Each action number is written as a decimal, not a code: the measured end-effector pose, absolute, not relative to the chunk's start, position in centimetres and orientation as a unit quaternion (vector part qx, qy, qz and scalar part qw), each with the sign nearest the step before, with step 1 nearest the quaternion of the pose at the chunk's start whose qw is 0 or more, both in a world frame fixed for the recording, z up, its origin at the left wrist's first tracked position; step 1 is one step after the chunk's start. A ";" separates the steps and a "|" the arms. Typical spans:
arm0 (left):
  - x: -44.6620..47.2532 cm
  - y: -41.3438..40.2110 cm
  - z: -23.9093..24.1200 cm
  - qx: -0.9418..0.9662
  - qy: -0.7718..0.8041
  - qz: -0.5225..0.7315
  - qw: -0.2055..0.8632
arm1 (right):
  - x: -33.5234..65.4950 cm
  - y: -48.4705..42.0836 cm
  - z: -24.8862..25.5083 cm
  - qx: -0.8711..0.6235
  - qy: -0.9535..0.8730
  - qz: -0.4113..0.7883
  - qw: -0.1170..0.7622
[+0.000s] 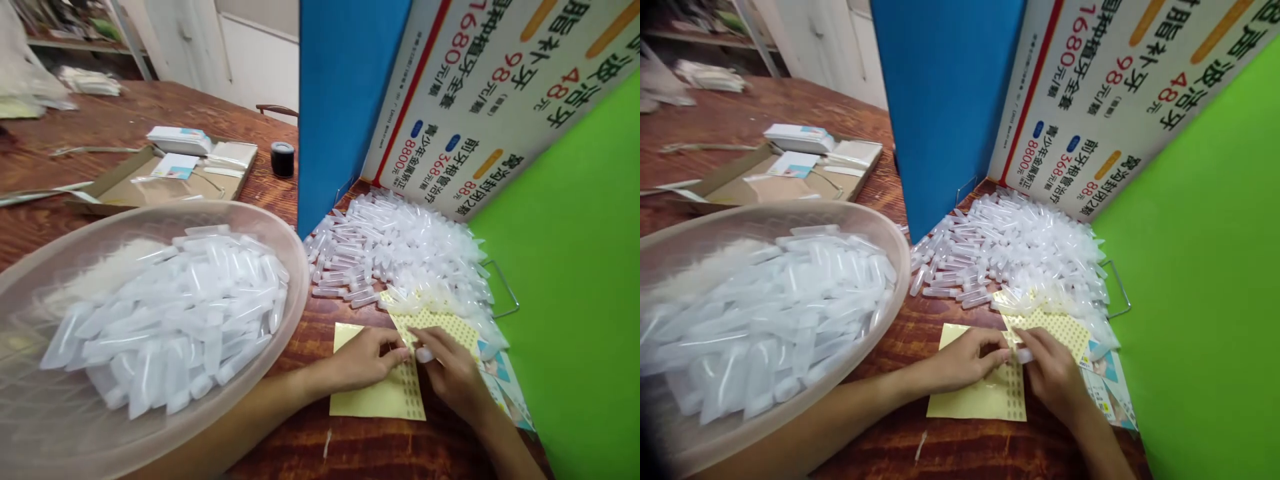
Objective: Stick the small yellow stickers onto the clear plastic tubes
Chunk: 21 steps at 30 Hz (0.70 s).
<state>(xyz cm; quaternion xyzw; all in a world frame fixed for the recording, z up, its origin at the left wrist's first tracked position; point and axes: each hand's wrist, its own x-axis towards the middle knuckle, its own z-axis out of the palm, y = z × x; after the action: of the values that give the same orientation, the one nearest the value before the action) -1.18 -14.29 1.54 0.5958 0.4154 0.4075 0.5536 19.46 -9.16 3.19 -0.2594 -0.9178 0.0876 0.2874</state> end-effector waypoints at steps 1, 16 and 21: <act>-1.1 -14.4 1.5 0.601 0.421 0.407 0.544 | 19.4 -8.4 3.9 -0.303 -0.896 0.086 0.312; -0.7 -15.7 1.8 0.736 0.434 0.380 0.354 | 4.8 -8.3 12.9 -0.252 -0.923 0.216 0.197; -1.0 -16.4 0.3 0.773 0.507 0.345 0.166 | 7.1 -6.0 6.6 -0.315 -0.946 0.074 -0.008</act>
<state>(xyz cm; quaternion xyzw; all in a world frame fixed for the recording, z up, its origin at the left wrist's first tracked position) -1.03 -16.37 0.31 0.7726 0.5066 0.3448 0.1658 7.06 -5.96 6.61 -0.3149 -0.9462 0.0738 -0.0080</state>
